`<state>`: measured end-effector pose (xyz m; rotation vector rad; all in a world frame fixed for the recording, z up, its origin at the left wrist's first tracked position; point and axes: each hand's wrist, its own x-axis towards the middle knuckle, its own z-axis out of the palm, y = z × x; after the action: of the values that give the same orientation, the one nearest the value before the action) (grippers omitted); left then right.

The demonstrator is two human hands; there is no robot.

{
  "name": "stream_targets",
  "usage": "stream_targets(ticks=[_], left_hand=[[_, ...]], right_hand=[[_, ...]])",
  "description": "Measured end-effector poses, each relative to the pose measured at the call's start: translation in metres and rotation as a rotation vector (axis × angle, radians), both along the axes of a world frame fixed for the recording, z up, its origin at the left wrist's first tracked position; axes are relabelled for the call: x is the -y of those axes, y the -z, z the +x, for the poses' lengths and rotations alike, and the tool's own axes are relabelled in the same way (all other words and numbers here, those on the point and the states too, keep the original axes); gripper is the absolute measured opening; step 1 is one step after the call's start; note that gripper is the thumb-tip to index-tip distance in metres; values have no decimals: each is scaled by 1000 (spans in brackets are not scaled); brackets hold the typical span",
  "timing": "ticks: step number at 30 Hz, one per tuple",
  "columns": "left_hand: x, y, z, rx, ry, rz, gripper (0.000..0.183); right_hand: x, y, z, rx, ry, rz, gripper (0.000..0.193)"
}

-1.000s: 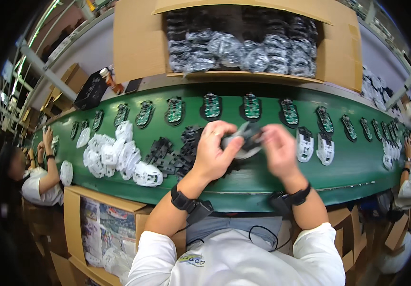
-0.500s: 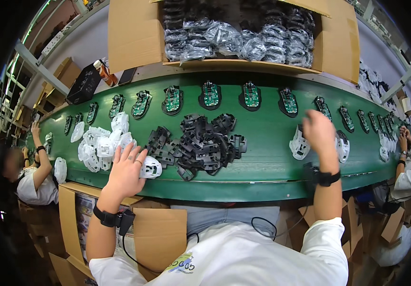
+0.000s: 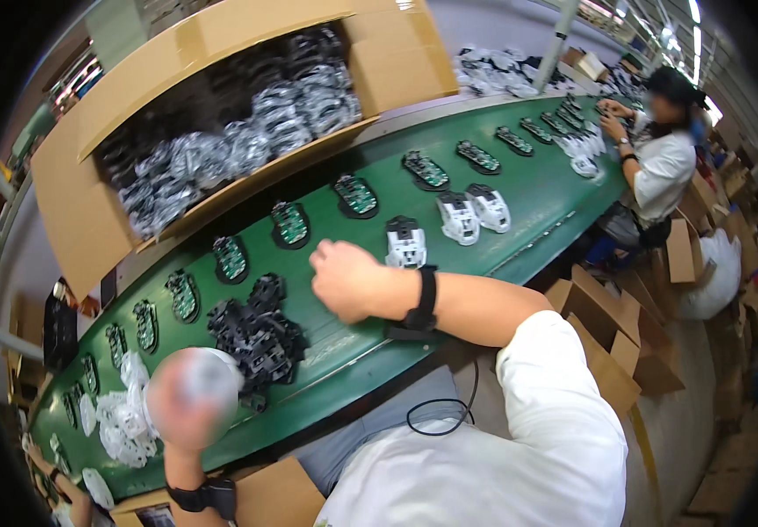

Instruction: The person assembles small electronic devices by hand at a factory workstation. They pick up white plastic housings and black internal components, fit them together, and place the completed units on a green table. The person also retrieves additional white housings from a cardboard box to continue the assembly process.

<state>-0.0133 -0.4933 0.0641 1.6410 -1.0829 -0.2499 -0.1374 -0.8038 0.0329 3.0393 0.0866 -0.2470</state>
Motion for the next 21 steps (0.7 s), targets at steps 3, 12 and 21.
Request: stream_targets(ticks=[3, 12, 21], left_hand=[[41, 0, -31, 305, 155, 155, 42], [117, 11, -43, -565, 54, -453, 52], [123, 42, 12, -779, 36, -575, 36]], right_hand=[[2, 46, -8, 245, -48, 42, 52], [57, 43, -42, 117, -63, 350, 78], [65, 29, -56, 154, 37, 297, 80]])
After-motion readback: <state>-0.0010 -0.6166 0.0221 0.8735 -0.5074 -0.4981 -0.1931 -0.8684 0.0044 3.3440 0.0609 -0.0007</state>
